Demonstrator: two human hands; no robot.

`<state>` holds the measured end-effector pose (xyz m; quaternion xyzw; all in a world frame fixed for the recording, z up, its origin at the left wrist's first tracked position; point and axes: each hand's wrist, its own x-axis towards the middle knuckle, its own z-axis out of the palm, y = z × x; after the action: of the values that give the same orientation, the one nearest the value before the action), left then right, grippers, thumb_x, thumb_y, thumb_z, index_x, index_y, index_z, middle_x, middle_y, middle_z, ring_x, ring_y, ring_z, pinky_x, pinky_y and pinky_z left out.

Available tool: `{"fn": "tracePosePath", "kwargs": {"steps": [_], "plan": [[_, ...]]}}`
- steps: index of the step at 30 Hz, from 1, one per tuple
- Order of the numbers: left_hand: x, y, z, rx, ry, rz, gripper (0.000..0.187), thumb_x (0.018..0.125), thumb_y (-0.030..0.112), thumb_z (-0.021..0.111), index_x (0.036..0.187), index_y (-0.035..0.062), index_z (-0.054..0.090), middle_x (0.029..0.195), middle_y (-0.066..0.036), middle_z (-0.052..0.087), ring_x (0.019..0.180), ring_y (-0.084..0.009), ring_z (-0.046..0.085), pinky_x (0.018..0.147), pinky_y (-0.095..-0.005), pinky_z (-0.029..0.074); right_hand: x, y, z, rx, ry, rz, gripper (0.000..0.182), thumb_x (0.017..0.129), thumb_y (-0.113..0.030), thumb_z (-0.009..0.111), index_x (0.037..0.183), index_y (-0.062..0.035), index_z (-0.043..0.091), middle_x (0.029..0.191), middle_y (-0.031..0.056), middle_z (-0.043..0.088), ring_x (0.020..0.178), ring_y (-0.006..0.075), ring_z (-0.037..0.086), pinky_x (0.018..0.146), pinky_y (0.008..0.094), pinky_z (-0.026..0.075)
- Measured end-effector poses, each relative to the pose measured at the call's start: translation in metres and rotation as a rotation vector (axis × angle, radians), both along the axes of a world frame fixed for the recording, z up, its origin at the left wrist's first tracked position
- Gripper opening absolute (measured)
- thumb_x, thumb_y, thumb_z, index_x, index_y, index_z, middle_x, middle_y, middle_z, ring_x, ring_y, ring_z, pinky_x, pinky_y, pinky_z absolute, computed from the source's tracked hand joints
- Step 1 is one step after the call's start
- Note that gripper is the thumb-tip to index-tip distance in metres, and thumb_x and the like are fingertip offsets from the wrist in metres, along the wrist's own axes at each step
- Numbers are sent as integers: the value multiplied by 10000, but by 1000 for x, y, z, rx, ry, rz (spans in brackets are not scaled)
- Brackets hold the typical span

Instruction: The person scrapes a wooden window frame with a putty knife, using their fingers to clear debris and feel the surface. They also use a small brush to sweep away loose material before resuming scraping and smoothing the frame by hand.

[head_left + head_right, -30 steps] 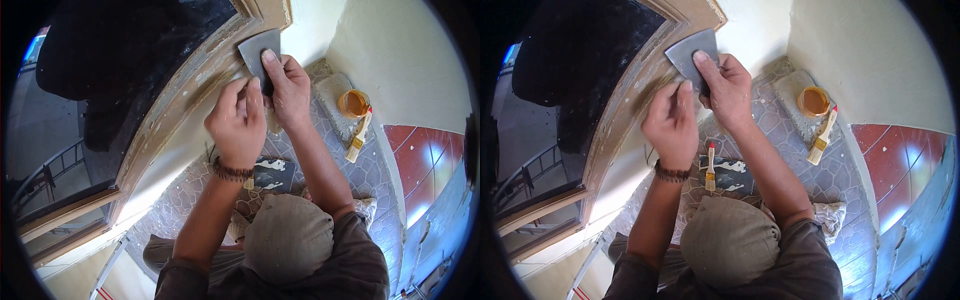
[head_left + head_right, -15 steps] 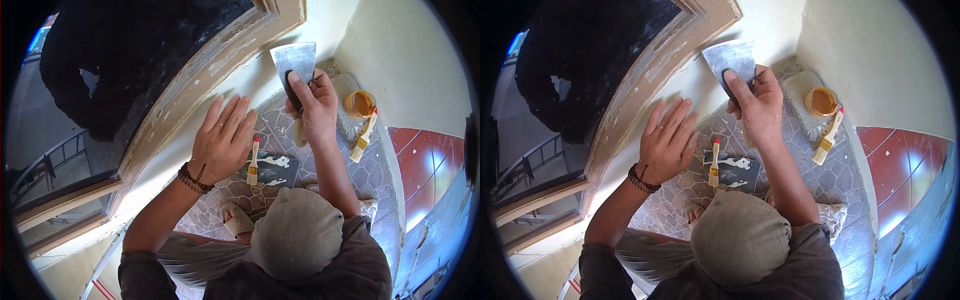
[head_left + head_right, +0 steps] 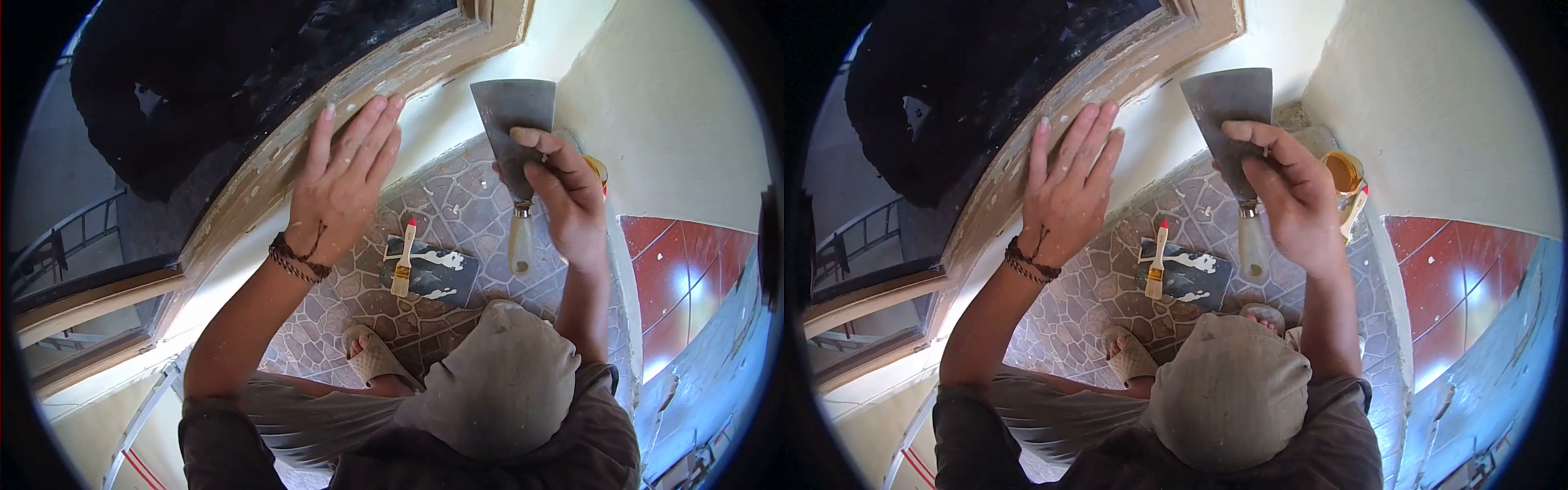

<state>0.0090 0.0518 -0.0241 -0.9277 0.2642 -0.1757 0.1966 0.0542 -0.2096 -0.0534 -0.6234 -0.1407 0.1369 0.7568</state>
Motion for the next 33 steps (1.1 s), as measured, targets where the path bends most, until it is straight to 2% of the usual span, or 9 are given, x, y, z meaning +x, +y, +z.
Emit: {"fn": "tracePosePath", "kwargs": {"steps": [4, 8, 12, 13, 19, 22, 25, 29, 33], "plan": [[-30, -20, 6, -232, 155, 42, 346, 800, 182, 650, 1103, 15, 639, 1355, -165, 531, 1277, -340, 471, 1048, -499, 339, 21, -14, 6, 328, -37, 187, 703, 744, 193, 400, 1427, 29, 374, 1246, 204, 581, 1136, 256, 604, 990, 317, 454], [-33, -23, 2, -534, 216, -4, 331, 778, 108, 663, 1094, 13, 638, 1184, -191, 597, 1007, -332, 575, 888, -464, 415, 34, -17, 5, 651, 162, 328, 733, 732, 199, 529, 1427, 33, 367, 1311, 254, 532, 1209, 325, 565, 888, 325, 549], [-32, -55, -12, -777, 142, -26, 363, 770, 79, 667, 1122, 5, 617, 1114, -187, 611, 963, -334, 583, 864, -452, 423, 31, -1, 3, 384, -118, 217, 552, 822, -41, 722, 1325, 24, 503, 1009, 153, 661, 826, 192, 677, 612, 211, 518], [-32, -61, -12, -851, 163, 3, 380, 771, 79, 667, 1138, 1, 606, 1109, -182, 613, 968, -329, 585, 863, -444, 424, 24, 4, 12, 169, -171, 63, 510, 905, -276, 687, 1273, 38, 524, 781, 41, 560, 621, 92, 580, 449, 180, 394], [-11, -101, -21, -1258, 189, 93, 397, 823, 86, 667, 1190, -25, 562, 1121, -206, 617, 1042, -339, 595, 919, -427, 443, 48, 7, 49, -185, -377, -26, 299, 993, -232, 556, 1089, 45, 615, 702, 26, 567, 531, 53, 487, 456, 188, 381], [7, -128, -21, -1613, 220, 3, 568, 863, 87, 653, 1364, -40, 416, 1316, -220, 526, 1202, -344, 537, 1007, -433, 417, 60, 19, 62, -330, -521, -74, 296, 1011, -230, 521, 1088, 42, 607, 629, 6, 513, 498, 37, 432, 436, 191, 352], [19, -142, -12, -2205, 555, -80, 885, 887, 28, 599, 1520, 5, -20, 1591, -146, 98, 1449, -305, 192, 1139, -437, 271, 74, 25, 67, -468, -621, -44, 250, 1002, -228, 541, 1053, 7, 610, 616, -3, 511, 499, 36, 420, 440, 192, 353], [33, -151, 0, -2496, 522, -236, 899, 873, -16, 565, 1522, 27, -56, 1594, -118, 85, 1467, -278, 121, 1158, -428, 225, 75, 27, 71, -498, -681, -65, 236, 991, -230, 562, 1040, -5, 614, 611, -7, 515, 501, 33, 424, 436, 192, 351], [36, -157, 3, -2569, 545, -411, 934, 872, -17, 497, 1485, 44, -206, 1561, -265, 49, 1469, -348, 80, 1179, -423, 162, 74, 26, 72, -428, -506, -11, 224, 983, -227, 576, 1033, -15, 623, 615, -12, 524, 504, 29, 426, 432, 192, 352]]}}
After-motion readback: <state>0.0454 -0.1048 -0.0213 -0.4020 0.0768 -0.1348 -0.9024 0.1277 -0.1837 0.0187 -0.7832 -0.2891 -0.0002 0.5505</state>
